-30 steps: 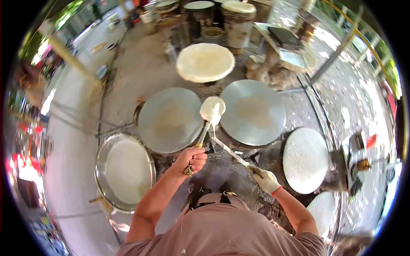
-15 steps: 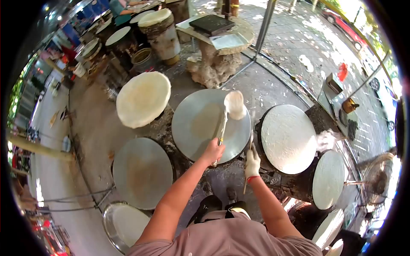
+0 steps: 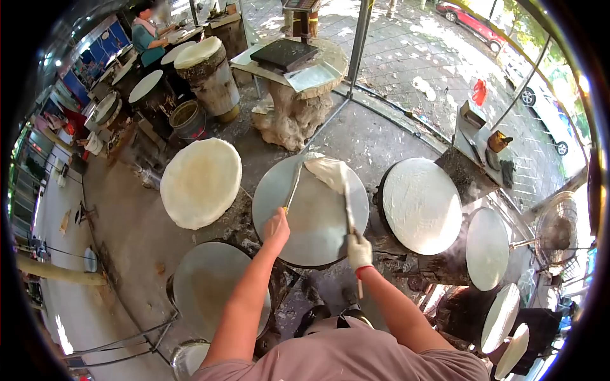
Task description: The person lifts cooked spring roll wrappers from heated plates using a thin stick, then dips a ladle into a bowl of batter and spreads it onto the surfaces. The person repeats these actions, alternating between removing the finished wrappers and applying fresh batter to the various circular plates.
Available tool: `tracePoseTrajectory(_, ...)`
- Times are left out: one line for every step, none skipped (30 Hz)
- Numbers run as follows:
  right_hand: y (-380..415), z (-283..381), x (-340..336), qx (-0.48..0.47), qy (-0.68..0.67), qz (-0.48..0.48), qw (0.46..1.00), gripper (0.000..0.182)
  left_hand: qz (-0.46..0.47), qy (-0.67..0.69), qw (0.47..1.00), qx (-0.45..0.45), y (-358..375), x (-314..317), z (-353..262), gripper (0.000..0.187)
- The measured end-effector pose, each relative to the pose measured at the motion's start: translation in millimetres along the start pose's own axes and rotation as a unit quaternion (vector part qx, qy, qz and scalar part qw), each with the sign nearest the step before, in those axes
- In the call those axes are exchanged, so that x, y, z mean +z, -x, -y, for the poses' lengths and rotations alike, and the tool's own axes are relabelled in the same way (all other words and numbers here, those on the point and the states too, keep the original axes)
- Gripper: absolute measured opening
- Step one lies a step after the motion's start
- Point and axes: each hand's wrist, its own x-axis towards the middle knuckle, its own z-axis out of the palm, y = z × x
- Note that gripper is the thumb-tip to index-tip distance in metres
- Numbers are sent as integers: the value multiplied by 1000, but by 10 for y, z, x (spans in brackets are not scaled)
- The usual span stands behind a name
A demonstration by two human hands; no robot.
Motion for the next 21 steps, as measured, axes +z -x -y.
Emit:
tracePoseTrajectory(118, 341, 39, -37, 22, 10, 999, 45, -4, -6, 1000, 3, -20, 6, 40, 17)
tracePoseTrajectory(-192, 136, 256, -68, -30, 63, 995, 43, -6, -11, 1000, 4, -9, 19, 74, 16)
tracePoseTrajectory(-184, 405, 139, 44, -119, 120, 985, 41, -12, -17, 1000, 9, 25, -7, 98, 17)
tracePoseTrajectory(-89, 725, -17, 153, -207, 174, 951, 39, -20, -24, 999, 13, 50, -67, 120, 19)
tracePoseTrajectory(0, 815, -83, 127, -194, 120, 965, 36, -29, -30, 999, 18, 57, -121, 160, 20)
tracePoseTrajectory(-31, 639, -120, 83, -228, 87, 966, 36, -34, -37, 999, 16, 68, -129, 252, 21)
tracePoseTrajectory(-131, 343, 7, 72, -262, 39, 962, 37, -44, -41, 998, 14, 67, -116, 353, 21)
tracePoseTrajectory(-208, 119, 124, 65, -296, -8, 953, 37, -50, -47, 998, 11, 74, -114, 427, 22)
tracePoseTrajectory(-73, 267, 174, -1, -153, -10, 988, 35, -35, -54, 998, 16, 109, -141, 466, 25)
tracePoseTrajectory(-100, 341, 322, -74, -65, -1, 995, 35, -37, -62, 997, 11, 150, -191, 449, 27)
tracePoseTrajectory(-161, 412, 333, -3, -125, 82, 989, 36, -38, -69, 997, 4, 220, -236, 425, 29)
tracePoseTrajectory(-157, 655, 267, 69, -182, 164, 967, 36, -40, -77, 996, -4, 278, -258, 427, 32)
tracePoseTrajectory(-174, 825, 135, 152, -185, 209, 948, 38, -55, -81, 995, -5, 295, -251, 490, 36)
tracePoseTrajectory(-88, 969, -25, 144, -162, 186, 958, 38, -68, -84, 994, -7, 313, -233, 601, 40)
tracePoseTrajectory(-109, 843, -99, 110, -172, 150, 967, 37, -82, -87, 993, -9, 336, -232, 701, 45)
tracePoseTrajectory(-156, 667, -122, 71, -180, 114, 974, 36, -83, -87, 993, -13, 358, -272, 763, 48)
tracePoseTrajectory(-222, 440, -24, 66, -227, 52, 970, 32, -85, -86, 993, -19, 399, -314, 816, 52)
tracePoseTrajectory(-356, 232, 218, 13, -185, 34, 982, 31, -83, -89, 992, -24, 467, -324, 879, 56)
tracePoseTrajectory(-435, 216, 399, -39, -114, 56, 991, 32, -107, -82, 991, -11, 510, -284, 937, 60)
tracePoseTrajectory(-486, 254, 531, -89, -41, 79, 992, 33, -120, -75, 990, 1, 566, -286, 954, 59)
tracePoseTrajectory(-484, 459, 524, -99, -48, 149, 983, 37, -131, -70, 989, 11, 656, -297, 971, 59)
